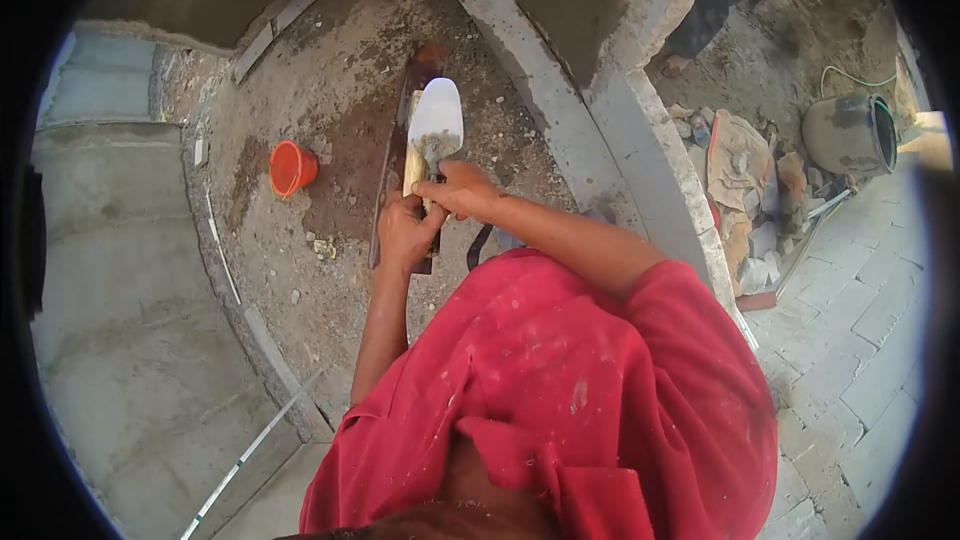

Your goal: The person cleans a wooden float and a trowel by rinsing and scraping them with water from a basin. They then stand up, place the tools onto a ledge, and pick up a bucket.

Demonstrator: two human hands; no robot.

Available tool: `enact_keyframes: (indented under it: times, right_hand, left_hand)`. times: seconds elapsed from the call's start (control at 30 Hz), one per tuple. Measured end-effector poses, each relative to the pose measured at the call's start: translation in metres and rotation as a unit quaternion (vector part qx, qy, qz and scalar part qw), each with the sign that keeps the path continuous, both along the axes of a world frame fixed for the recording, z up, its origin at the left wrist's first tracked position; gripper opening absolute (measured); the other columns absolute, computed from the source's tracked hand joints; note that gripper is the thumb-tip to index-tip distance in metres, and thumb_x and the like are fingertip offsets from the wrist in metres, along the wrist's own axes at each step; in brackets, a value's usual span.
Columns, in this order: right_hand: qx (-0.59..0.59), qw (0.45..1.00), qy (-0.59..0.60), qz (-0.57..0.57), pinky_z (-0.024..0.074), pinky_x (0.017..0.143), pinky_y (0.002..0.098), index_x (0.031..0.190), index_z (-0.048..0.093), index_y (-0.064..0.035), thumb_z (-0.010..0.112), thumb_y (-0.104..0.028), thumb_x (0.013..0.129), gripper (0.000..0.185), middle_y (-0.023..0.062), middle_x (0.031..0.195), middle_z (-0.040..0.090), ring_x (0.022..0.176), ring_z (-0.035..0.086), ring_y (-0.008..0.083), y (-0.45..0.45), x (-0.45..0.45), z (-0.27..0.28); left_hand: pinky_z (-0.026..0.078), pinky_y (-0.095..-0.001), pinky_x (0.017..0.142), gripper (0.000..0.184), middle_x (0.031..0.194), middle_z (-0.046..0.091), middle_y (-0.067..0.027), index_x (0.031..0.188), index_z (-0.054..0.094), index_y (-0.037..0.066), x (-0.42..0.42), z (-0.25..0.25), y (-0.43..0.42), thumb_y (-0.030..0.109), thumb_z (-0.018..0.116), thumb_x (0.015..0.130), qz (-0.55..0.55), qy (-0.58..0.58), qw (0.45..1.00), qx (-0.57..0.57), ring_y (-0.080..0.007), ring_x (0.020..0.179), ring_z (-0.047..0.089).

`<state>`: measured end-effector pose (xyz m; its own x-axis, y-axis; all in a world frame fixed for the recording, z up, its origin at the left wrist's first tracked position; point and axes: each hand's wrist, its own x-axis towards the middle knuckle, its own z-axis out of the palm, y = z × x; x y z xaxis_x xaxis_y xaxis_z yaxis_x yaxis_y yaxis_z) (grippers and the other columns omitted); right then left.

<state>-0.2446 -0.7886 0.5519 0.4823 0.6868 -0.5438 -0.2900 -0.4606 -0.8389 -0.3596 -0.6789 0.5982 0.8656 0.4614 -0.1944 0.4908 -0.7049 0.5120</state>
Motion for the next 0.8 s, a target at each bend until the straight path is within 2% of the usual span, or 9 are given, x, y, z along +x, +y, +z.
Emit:
enact_keyframes:
  times: [0.13,0.17,0.33,0.47,0.57,0.63,0.7,0.73,0.8]
  right_hand:
    - [0.020,0.999,0.017,-0.045,0.0513,0.053,0.0363,0.129,0.055,0.0116,0.071,-0.042,0.087,0.070,0.0168,0.088,0.067,0.064,0.064,0.0200,0.047,0.002,-0.008]
    - [0.026,0.998,0.003,-0.060,0.0518,0.054,0.0364,0.131,0.054,0.0114,0.071,-0.041,0.087,0.070,0.0157,0.087,0.067,0.064,0.063,0.0204,0.060,0.009,-0.012]
    - [0.070,0.991,0.036,-0.105,0.0534,0.059,0.0382,0.137,0.050,0.0059,0.076,-0.039,0.084,0.074,0.0167,0.104,0.065,0.082,0.064,0.0235,0.098,0.049,-0.016]
    - [-0.019,0.998,0.055,-0.018,0.0552,0.068,0.0413,0.130,0.052,0.0006,0.077,-0.036,0.083,0.065,0.0149,0.111,0.061,0.102,0.061,0.0253,0.111,0.108,-0.058]
    - [-0.091,0.995,0.026,-0.036,0.0557,0.068,0.0431,0.123,0.055,0.0025,0.076,-0.034,0.084,0.057,0.0150,0.111,0.063,0.096,0.065,0.0255,0.116,0.163,-0.172]
    - [-0.119,0.983,0.124,-0.070,0.0514,0.062,0.0399,0.109,0.060,-0.0018,0.073,-0.022,0.085,0.034,0.0079,0.085,0.063,0.065,0.061,0.0221,0.101,0.204,-0.177]
    - [-0.202,0.977,-0.066,-0.004,0.0525,0.065,0.0408,0.111,0.061,-0.0006,0.072,-0.022,0.083,0.036,0.0117,0.088,0.066,0.061,0.063,0.0242,0.073,0.237,-0.252]
    - [-0.266,0.962,-0.043,0.054,0.0550,0.076,0.0416,0.116,0.062,-0.0011,0.073,-0.025,0.079,0.045,0.0181,0.099,0.070,0.077,0.071,0.0297,0.058,0.260,-0.220]
    - [-0.375,0.914,-0.149,0.049,0.0530,0.095,0.0436,0.122,0.062,-0.0031,0.076,-0.029,0.070,0.059,0.0237,0.117,0.069,0.113,0.066,0.0386,0.014,0.273,-0.259]
  left_hand:
    - [0.051,-0.0420,0.079,0.044,0.094,0.068,-0.0222,0.094,0.075,-0.003,-0.023,-0.008,0.048,0.039,0.078,0.084,0.033,-0.090,0.993,-0.067,-0.0332,0.088,0.067]
    - [0.050,-0.0354,0.080,0.042,0.101,0.069,-0.0156,0.116,0.071,0.002,-0.032,-0.024,0.063,0.032,0.077,0.089,0.052,-0.138,0.981,-0.127,-0.0231,0.091,0.065]
    - [0.050,-0.0266,0.071,0.073,0.109,0.065,-0.0107,0.149,0.039,0.001,-0.045,-0.045,0.106,0.027,0.076,0.092,0.188,-0.193,0.927,-0.262,-0.0144,0.082,0.062]
    - [0.050,-0.0266,0.062,0.079,0.108,0.065,-0.0127,0.147,0.038,-0.007,-0.035,-0.047,0.128,0.017,0.081,0.086,0.294,-0.153,0.894,-0.300,-0.0123,0.073,0.059]
    - [0.051,-0.0269,0.063,0.078,0.097,0.067,-0.0089,0.146,0.039,-0.007,-0.016,-0.060,0.149,0.005,0.081,0.081,0.351,-0.140,0.871,-0.313,-0.0132,0.073,0.061]
    - [0.052,-0.0272,0.064,0.072,0.096,0.067,-0.0081,0.143,0.043,-0.006,0.004,-0.066,0.168,0.003,0.078,0.081,0.382,-0.123,0.851,-0.339,-0.0132,0.074,0.062]
    - [0.052,-0.0275,0.066,0.065,0.095,0.068,-0.0077,0.139,0.048,-0.005,0.019,-0.074,0.184,0.002,0.076,0.081,0.406,-0.086,0.834,-0.363,-0.0136,0.075,0.063]
    - [0.053,-0.0276,0.067,0.061,0.095,0.068,-0.0077,0.137,0.050,-0.005,0.024,-0.081,0.195,0.001,0.074,0.081,0.413,-0.063,0.829,-0.373,-0.0140,0.076,0.064]
    - [0.054,-0.0282,0.071,0.054,0.096,0.069,-0.0086,0.132,0.055,-0.003,0.025,-0.089,0.207,0.002,0.072,0.081,0.427,-0.018,0.836,-0.344,-0.0153,0.079,0.065]
